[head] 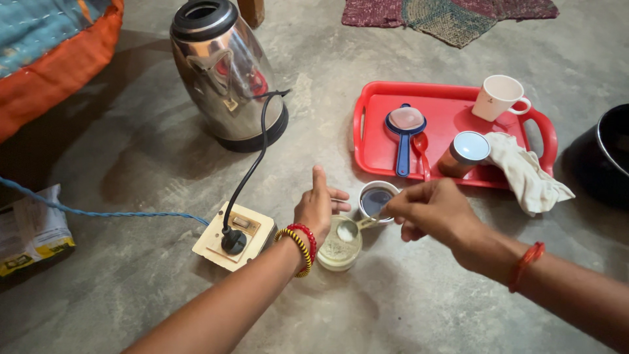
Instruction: The person scoops a dark powder into a white cup, pours hot water from a kettle, and stirs the mixture with a red spoon. They then wipe the red tray with a white cloth.
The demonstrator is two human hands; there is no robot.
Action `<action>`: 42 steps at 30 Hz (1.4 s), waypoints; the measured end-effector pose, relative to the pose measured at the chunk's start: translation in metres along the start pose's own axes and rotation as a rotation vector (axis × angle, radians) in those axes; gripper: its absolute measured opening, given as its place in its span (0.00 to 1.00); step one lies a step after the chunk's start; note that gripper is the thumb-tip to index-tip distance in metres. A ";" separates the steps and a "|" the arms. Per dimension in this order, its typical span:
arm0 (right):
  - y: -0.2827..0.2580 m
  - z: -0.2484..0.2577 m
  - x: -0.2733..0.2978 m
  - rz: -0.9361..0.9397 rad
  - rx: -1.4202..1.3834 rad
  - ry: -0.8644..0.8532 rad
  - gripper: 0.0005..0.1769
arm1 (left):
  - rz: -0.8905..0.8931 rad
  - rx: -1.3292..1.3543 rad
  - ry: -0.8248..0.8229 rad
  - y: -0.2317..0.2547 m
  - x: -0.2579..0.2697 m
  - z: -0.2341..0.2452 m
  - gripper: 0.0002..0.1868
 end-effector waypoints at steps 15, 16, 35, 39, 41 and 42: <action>-0.021 0.051 -0.003 0.308 0.030 0.258 0.09 | -0.405 -0.450 -0.078 0.030 0.008 -0.012 0.37; -0.026 0.052 0.002 0.371 0.073 0.272 0.08 | -0.435 -0.492 -0.090 0.032 0.010 -0.014 0.40; -0.063 0.021 0.070 1.567 0.633 0.285 0.07 | -0.528 -0.714 -0.146 0.051 0.033 -0.026 0.39; -0.058 0.019 0.073 1.678 0.729 0.166 0.13 | -0.518 -0.694 -0.147 0.049 0.031 -0.026 0.39; -0.058 0.020 0.071 1.647 0.707 0.195 0.09 | -0.526 -0.699 -0.149 0.048 0.031 -0.026 0.38; -0.058 0.020 0.070 1.631 0.696 0.210 0.08 | -0.530 -0.701 -0.150 0.048 0.030 -0.026 0.38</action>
Point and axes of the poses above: each hand's wrist, its own x-axis away from the middle knuckle, its own z-axis out of the back of the hand, y = z × x, the point moved 7 cm from there along -x, towards the middle knuckle, and after that the axes turned 10 degrees about y, right-handed, at the moved point
